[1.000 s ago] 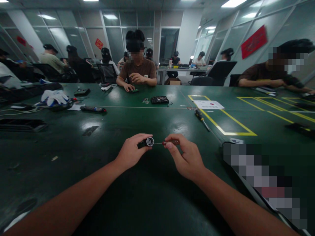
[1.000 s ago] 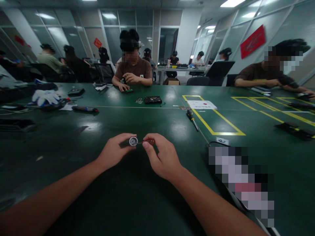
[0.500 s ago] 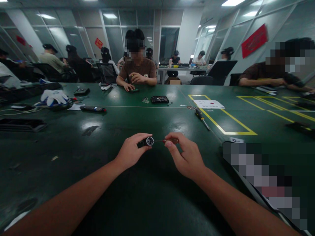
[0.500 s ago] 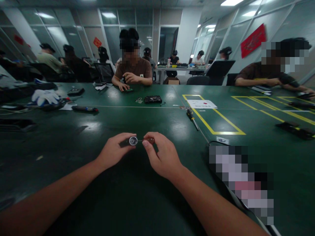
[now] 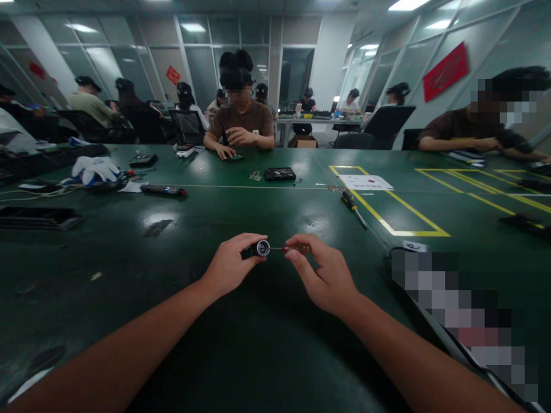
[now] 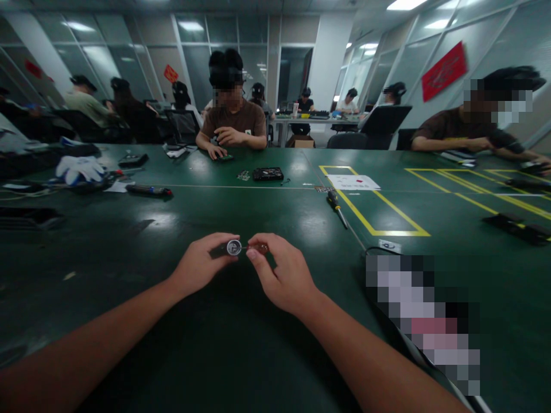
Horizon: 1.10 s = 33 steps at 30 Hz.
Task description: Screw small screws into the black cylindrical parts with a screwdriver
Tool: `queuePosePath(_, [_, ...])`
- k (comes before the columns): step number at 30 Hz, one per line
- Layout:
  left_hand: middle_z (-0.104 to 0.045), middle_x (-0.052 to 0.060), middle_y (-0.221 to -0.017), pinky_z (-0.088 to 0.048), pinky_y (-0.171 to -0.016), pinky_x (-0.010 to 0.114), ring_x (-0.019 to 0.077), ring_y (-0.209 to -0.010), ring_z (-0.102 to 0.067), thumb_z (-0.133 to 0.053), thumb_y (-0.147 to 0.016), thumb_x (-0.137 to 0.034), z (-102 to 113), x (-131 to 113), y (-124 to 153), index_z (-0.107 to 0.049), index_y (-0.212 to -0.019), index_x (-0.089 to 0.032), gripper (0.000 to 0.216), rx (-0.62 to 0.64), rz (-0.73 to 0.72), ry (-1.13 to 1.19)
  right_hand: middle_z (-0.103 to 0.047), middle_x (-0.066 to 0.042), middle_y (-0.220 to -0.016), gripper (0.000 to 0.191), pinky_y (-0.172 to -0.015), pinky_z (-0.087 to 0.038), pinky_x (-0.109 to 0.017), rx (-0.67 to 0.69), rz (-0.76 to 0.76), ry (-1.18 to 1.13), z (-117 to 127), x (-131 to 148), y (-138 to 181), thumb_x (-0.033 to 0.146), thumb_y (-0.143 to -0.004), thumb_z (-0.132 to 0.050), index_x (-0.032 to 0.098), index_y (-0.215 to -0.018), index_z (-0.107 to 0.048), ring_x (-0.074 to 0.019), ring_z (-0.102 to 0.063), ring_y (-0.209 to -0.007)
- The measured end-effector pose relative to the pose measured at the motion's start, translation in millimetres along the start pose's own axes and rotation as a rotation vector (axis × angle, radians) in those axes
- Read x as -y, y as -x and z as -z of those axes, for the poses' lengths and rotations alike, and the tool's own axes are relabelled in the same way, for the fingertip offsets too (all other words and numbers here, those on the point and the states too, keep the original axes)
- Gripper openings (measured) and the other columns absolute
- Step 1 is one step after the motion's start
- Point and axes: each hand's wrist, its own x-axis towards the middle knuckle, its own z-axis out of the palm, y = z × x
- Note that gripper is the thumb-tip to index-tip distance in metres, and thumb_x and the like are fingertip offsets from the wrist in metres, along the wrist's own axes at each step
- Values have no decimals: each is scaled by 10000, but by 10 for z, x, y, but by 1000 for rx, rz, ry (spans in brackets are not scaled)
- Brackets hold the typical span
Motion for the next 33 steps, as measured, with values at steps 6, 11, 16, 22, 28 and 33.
queuePosePath(6, [-727, 44, -1229, -498, -1064, 410, 218, -1155, -667, -779, -830, -140, -5, 20, 6, -719, -1224, -230, 408, -13, 7, 8, -760, -13, -920, 165, -683, -526, -272, 65, -115, -118, -4, 3, 6, 309, -1001, -571, 248, -1148, -614, -155, -722, -731])
queuePosePath(11, [-728, 40, -1224, -503, -1054, 399, 214, -1154, -667, -771, -837, -143, -9, 24, 12, -722, -1223, -235, 401, -7, -8, 15, -737, -19, -886, 202, -703, -505, -290, 49, -29, -172, 13, -23, 1, 410, -1011, -560, 244, -1071, -658, -173, -700, -773])
queuePosePath(16, [-727, 42, -1229, -499, -1065, 400, 215, -1162, -665, -774, -828, -131, -10, 34, 4, -721, -1226, -236, 415, -8, -8, 1, -708, -12, -818, 263, -700, -488, -305, 30, -86, -179, -18, -46, 14, 391, -1054, -474, 246, -1073, -693, -167, -679, -738])
queuePosePath(22, [-725, 41, -1238, -494, -1077, 411, 217, -1165, -665, -775, -830, -136, 8, 26, 1, -722, -1226, -234, 411, -9, 7, -23, -731, -38, -949, 215, -793, -542, -344, -93, -305, -434, -89, -108, 0, 417, -1000, -572, 237, -1082, -655, -202, -713, -878])
queuePosePath(28, [-723, 33, -1249, -488, -1092, 402, 206, -1177, -661, -781, -818, -116, 5, 50, -12, -727, -1229, -239, 433, -2, 18, -3, -708, -30, -862, 247, -782, -535, -353, -163, -435, -610, -168, -153, -77, 457, -937, -636, 219, -986, -686, -188, -673, -795])
queuePosePath(33, [-725, 37, -1247, -484, -1103, 413, 212, -1184, -660, -758, -839, -125, 13, 66, -35, -733, -1226, -242, 405, -12, -4, -11, -626, -2, -693, 288, -696, -529, -354, -166, -808, -1048, -203, -255, -108, 495, -863, -700, 210, -846, -662, -173, -602, -648])
